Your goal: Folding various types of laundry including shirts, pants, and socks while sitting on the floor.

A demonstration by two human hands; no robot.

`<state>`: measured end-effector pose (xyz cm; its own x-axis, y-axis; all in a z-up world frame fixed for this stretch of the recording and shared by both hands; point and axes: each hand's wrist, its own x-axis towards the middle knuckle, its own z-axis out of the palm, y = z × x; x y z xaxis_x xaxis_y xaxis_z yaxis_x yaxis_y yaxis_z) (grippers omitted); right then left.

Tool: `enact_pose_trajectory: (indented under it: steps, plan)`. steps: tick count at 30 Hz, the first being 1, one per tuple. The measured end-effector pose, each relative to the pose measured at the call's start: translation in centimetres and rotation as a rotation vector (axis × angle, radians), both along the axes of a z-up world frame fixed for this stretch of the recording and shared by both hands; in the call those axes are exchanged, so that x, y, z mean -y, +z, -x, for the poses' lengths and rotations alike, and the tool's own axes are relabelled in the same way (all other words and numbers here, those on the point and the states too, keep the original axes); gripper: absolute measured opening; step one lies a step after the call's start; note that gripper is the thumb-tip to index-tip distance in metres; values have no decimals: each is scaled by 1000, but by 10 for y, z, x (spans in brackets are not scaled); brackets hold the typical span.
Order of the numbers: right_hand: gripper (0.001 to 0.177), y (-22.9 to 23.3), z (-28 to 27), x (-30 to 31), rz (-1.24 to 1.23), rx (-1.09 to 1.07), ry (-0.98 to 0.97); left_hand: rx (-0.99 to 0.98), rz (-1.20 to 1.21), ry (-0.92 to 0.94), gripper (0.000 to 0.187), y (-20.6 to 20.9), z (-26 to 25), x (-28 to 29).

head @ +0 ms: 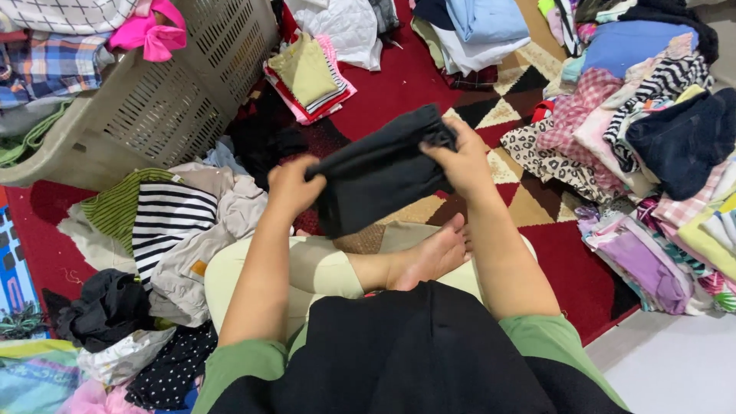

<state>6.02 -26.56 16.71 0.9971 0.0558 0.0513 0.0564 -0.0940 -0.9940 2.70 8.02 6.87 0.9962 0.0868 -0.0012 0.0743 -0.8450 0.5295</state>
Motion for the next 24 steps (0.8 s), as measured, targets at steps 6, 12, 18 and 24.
enact_pose_trajectory:
  steps: [6,12,18,24]
  plan:
    - [49,-186,-60,62,-32,-424,-410,276,163,220,58,9,1,63]
    - [70,-300,-70,129,228,-796,-441,-297,-16,-179,80,-48,35,125]
    - [81,-260,-68,105,375,-861,-327,-547,-207,-508,89,-84,24,137]
    - [72,-198,-55,90,418,-693,-287,-661,-254,-541,93,-68,20,140]
